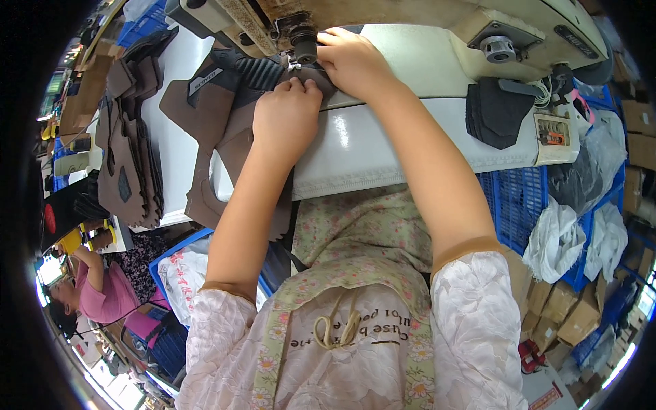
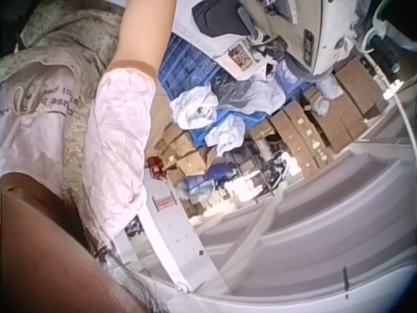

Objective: Sewing together components of a shoe upper using an industrial sewing machine.

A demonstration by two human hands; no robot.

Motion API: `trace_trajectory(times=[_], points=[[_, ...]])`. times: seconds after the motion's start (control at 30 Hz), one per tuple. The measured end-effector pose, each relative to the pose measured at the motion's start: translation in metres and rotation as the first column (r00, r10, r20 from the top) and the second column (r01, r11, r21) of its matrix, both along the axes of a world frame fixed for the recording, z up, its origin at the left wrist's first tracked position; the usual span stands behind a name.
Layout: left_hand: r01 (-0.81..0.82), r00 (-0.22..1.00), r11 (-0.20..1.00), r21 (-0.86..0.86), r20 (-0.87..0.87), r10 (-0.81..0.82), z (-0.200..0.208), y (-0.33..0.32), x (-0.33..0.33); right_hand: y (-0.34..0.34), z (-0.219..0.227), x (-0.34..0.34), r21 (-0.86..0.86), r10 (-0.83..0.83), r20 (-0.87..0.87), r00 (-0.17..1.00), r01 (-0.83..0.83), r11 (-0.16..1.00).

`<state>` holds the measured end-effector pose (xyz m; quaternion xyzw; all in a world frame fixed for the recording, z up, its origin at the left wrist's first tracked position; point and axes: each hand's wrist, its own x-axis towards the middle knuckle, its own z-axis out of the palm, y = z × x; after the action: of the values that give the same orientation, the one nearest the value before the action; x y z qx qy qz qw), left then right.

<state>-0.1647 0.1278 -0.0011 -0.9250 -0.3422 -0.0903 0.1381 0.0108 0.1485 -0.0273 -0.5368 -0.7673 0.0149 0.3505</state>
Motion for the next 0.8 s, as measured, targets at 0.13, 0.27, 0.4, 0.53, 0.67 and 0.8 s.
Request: trace_trajectory(times=[0.13, 0.27, 0.4, 0.53, 0.67, 0.8], points=[[0.009, 1.0, 1.0, -0.015, 0.011, -0.009, 0.002, -0.002, 0.001, 0.001, -0.001, 0.001, -0.031, -0.013, 0.022, 1.0, 0.014, 0.999], [0.011, 1.0, 1.0, -0.001, 0.012, -0.011, -0.001, -0.001, 0.0, 0.001, -0.001, 0.0, -0.073, -0.006, -0.011, 1.0, 0.005, 0.997], [0.013, 1.0, 1.0, -0.006, 0.011, -0.013, -0.001, -0.002, 0.003, 0.001, -0.001, 0.004, -0.111, -0.022, 0.015, 1.0, 0.024, 0.994], [-0.044, 0.999, 0.998, -0.034, 0.0, 0.044, -0.002, -0.01, 0.003, 0.001, -0.002, 0.001, -0.087, -0.014, -0.012, 1.0, 0.013, 0.996], [-0.016, 0.972, 0.981, -0.195, 0.228, 0.062, -0.011, -0.032, -0.015, 0.001, -0.002, -0.001, -0.079, -0.008, 0.013, 1.0, 0.009, 0.997], [-0.073, 0.965, 0.942, -0.326, 0.216, 0.15, 0.013, -0.077, -0.051, 0.0, 0.002, 0.003, -0.142, -0.03, 0.057, 0.998, 0.038, 0.989]])
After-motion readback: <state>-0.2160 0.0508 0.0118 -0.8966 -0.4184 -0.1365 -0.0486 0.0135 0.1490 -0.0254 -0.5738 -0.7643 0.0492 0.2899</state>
